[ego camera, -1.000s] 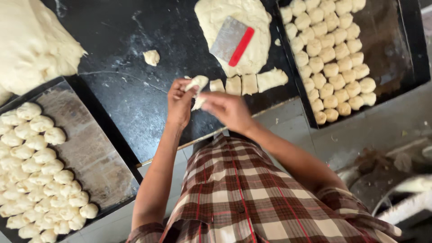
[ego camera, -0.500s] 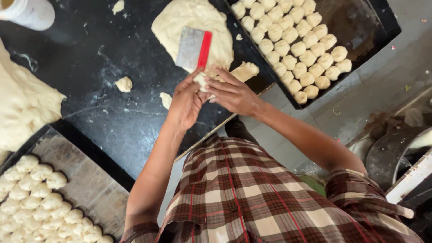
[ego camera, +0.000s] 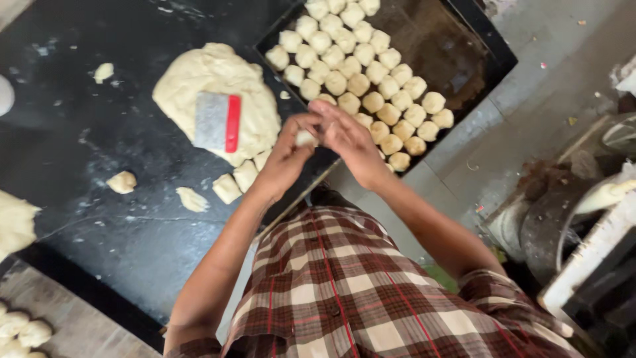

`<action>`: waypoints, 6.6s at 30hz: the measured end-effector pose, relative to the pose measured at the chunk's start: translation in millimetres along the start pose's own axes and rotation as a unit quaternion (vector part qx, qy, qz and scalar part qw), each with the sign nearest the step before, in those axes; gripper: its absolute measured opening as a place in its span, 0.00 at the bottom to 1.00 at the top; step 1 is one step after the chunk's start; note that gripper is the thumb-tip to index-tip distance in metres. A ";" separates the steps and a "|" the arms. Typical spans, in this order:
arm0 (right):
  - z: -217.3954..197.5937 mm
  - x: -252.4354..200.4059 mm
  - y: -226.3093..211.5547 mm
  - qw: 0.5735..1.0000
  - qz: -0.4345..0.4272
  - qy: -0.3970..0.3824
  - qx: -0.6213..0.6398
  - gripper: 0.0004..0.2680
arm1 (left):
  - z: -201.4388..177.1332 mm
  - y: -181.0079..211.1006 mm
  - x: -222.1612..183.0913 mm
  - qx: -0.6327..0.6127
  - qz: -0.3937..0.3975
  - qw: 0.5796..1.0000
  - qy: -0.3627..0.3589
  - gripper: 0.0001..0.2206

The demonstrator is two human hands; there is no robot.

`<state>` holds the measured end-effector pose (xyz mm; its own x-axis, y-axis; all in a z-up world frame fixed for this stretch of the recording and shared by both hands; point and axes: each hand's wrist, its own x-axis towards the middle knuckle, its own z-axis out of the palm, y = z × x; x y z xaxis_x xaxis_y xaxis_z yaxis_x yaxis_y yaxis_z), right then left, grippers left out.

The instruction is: The person cuts small pieces of dough from a larger mass using a bench scraper and shapes them into balls by hand, placing them onto a baking tray. They roll strips of dough on a table and cut them into sections before shaping and organizing them on the tray.

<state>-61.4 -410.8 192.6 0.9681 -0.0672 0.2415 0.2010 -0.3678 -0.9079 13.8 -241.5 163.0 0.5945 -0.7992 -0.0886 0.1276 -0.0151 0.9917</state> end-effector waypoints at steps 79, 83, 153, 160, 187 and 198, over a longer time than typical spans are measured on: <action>140.7 -22.4 -58.0 0.895 0.154 -0.212 0.361 0.06 | -149.2 -57.4 -148.6 -0.229 0.009 0.911 0.343 0.13; 129.4 -21.2 -36.9 0.900 0.235 -0.112 0.349 0.16 | -117.9 -54.1 -151.9 -0.140 -0.043 0.957 0.250 0.14; 190.5 49.4 20.3 0.972 0.031 -0.229 0.034 0.17 | -109.2 -32.8 -169.2 0.253 0.170 0.906 0.292 0.35; 239.1 54.6 -22.6 0.938 -0.268 -0.178 -0.130 0.13 | -143.2 -59.1 -203.9 0.000 0.019 0.896 0.443 0.20; 153.1 12.1 -44.4 0.938 -0.250 -0.029 -0.239 0.11 | -123.1 -7.0 -128.1 -0.356 -0.092 0.927 0.076 0.15; 65.6 -2.1 -32.3 0.938 0.169 0.080 0.291 0.15 | -61.8 -0.6 -60.7 -0.295 -0.044 0.955 -0.010 0.21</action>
<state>-60.1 -337.9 198.9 0.9655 -0.2452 -0.0880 -0.0207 0.2645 -0.9642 26.7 -155.8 162.0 0.5461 -0.8220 -0.1618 0.6044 0.2528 0.7556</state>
